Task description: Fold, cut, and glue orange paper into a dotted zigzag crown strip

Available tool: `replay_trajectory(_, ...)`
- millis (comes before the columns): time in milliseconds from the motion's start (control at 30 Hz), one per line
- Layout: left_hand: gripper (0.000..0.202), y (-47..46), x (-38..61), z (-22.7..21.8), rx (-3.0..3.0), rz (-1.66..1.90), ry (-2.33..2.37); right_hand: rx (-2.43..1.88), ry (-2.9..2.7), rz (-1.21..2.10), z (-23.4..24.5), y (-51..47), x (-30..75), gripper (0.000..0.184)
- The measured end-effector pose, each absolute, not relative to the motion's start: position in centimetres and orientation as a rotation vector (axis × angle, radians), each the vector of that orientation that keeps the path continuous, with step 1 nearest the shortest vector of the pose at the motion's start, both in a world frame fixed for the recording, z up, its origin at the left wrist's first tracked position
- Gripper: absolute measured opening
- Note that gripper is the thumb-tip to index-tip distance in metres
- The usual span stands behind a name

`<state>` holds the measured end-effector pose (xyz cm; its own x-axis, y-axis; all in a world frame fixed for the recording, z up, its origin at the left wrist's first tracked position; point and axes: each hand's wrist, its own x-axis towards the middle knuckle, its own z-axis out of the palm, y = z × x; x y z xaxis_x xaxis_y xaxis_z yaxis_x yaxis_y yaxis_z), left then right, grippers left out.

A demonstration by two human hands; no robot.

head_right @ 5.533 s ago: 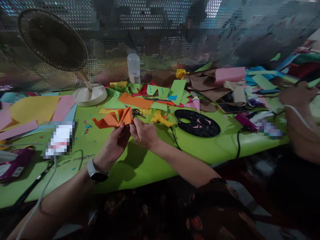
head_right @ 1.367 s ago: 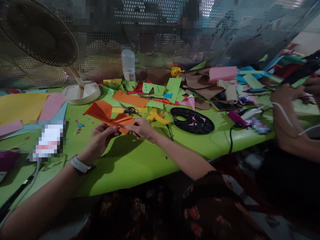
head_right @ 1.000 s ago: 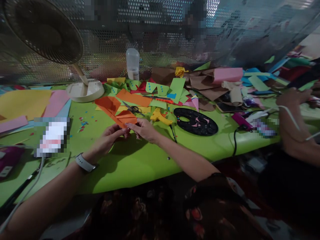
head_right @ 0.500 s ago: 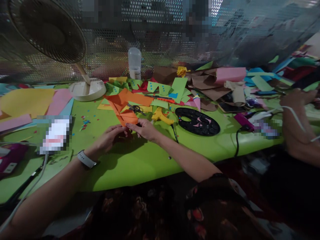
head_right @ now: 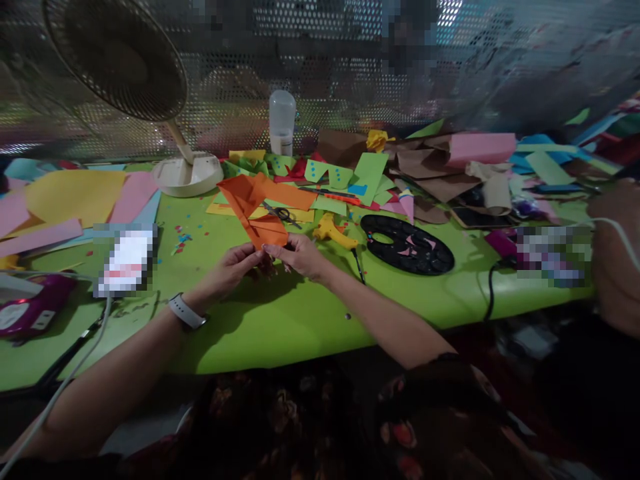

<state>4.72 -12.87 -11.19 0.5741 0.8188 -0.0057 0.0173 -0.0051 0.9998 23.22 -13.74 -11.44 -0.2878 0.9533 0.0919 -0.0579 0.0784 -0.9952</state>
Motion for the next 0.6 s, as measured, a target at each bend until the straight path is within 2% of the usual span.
replay_trajectory(367,0.036,-12.78,4.99,-11.39,1.440,0.783,0.734,-0.973,-1.413,1.387,-11.36,-13.64,23.45,0.039)
replay_trajectory(600,0.036,-12.76,4.97,-11.42,1.467,0.807,0.703,-0.928,-1.428,1.430,-11.25,-13.80,23.47,0.034)
